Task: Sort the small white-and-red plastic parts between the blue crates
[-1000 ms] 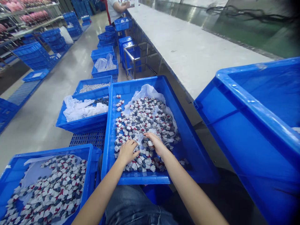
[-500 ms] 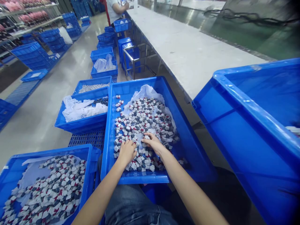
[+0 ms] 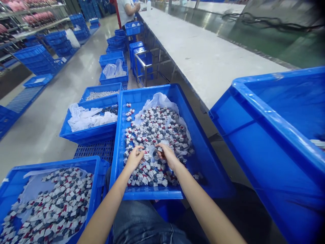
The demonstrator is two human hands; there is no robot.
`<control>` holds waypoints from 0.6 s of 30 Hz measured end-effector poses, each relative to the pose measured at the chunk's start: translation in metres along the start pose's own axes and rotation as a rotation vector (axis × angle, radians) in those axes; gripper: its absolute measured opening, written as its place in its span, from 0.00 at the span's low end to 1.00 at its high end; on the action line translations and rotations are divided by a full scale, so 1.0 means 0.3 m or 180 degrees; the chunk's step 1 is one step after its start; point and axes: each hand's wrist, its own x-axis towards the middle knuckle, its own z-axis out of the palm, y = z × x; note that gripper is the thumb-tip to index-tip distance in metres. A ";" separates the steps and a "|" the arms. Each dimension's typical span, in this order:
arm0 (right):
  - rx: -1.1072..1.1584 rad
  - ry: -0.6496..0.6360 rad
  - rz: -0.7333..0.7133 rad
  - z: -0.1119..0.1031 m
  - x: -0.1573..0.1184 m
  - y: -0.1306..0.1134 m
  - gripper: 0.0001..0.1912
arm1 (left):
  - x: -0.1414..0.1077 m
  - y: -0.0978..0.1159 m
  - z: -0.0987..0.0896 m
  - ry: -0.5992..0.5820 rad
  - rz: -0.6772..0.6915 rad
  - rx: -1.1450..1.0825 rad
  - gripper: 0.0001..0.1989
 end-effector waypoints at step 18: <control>0.0160 -0.0311 0.0171 0.009 0.004 0.023 0.07 | -0.012 0.003 0.007 -0.0276 0.0503 0.0129 0.21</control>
